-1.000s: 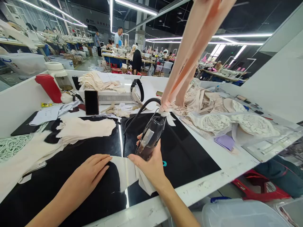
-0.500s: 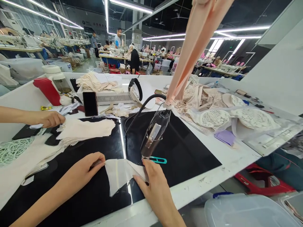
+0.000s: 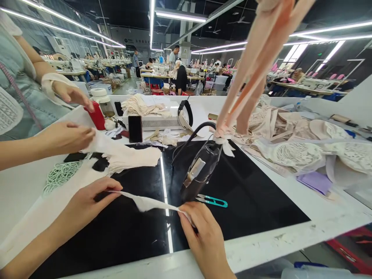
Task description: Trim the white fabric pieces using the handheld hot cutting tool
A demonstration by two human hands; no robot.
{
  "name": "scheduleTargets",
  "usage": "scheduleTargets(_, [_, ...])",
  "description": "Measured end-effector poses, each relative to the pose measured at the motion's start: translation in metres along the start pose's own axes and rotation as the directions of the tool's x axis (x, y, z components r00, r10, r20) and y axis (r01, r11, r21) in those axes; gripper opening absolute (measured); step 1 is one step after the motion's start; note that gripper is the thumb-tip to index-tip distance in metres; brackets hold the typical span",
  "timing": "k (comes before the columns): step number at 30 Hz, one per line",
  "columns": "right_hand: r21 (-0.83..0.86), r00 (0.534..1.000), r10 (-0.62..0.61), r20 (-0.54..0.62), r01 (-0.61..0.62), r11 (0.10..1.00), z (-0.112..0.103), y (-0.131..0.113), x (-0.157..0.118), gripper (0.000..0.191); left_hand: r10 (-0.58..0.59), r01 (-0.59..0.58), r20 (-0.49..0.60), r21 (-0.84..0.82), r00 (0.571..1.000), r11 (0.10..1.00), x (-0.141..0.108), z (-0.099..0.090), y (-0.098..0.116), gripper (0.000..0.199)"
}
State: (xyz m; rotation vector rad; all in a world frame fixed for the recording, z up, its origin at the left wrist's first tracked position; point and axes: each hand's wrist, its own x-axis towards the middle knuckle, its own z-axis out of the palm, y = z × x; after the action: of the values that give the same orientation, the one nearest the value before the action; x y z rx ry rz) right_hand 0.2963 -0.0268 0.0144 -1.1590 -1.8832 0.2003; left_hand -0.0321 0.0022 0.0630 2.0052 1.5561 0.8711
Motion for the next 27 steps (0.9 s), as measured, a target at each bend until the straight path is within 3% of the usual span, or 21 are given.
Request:
scheduleTargets(3, [-0.009, 0.981, -0.195, 0.014, 0.196, 0.981, -0.003, -0.001, -0.002, 0.015, 0.291, -0.288, 0.002, 0.143, 0.957, 0.947, -0.023, -0.008, -0.007, 0.020])
scheduleTargets(6, [0.023, 0.929, -0.312, 0.198, 0.313, 0.949, 0.001, 0.001, -0.014, 0.016, 0.385, -0.389, 0.070, 0.253, 0.920, 0.886, -0.053, -0.004, -0.028, 0.032])
scheduleTargets(11, [0.005, 0.893, -0.303, 0.332, 0.319, 0.948, 0.004, 0.004, -0.031, 0.019, 0.294, -0.286, 0.038, 0.373, 0.955, 0.883, -0.096, 0.000, -0.055, 0.033])
scheduleTargets(17, [0.040, 0.876, -0.372, 0.306, 0.379, 0.925, 0.006, -0.014, -0.007, 0.021, 0.330, -0.304, 0.009, 0.409, 0.944, 0.860, -0.100, 0.008, -0.038, 0.032])
scheduleTargets(22, [0.092, 0.845, -0.376, 0.380, 0.370, 0.924, 0.035, -0.041, 0.023, 0.023, 0.354, -0.333, 0.042, 0.462, 0.934, 0.822, -0.092, 0.026, -0.037, 0.034])
scheduleTargets(27, [0.157, 0.740, -0.442, 0.506, 0.425, 0.891, 0.077, -0.048, 0.037, 0.036, 0.363, -0.318, 0.024, 0.539, 0.931, 0.780, -0.095, 0.035, -0.046, 0.036])
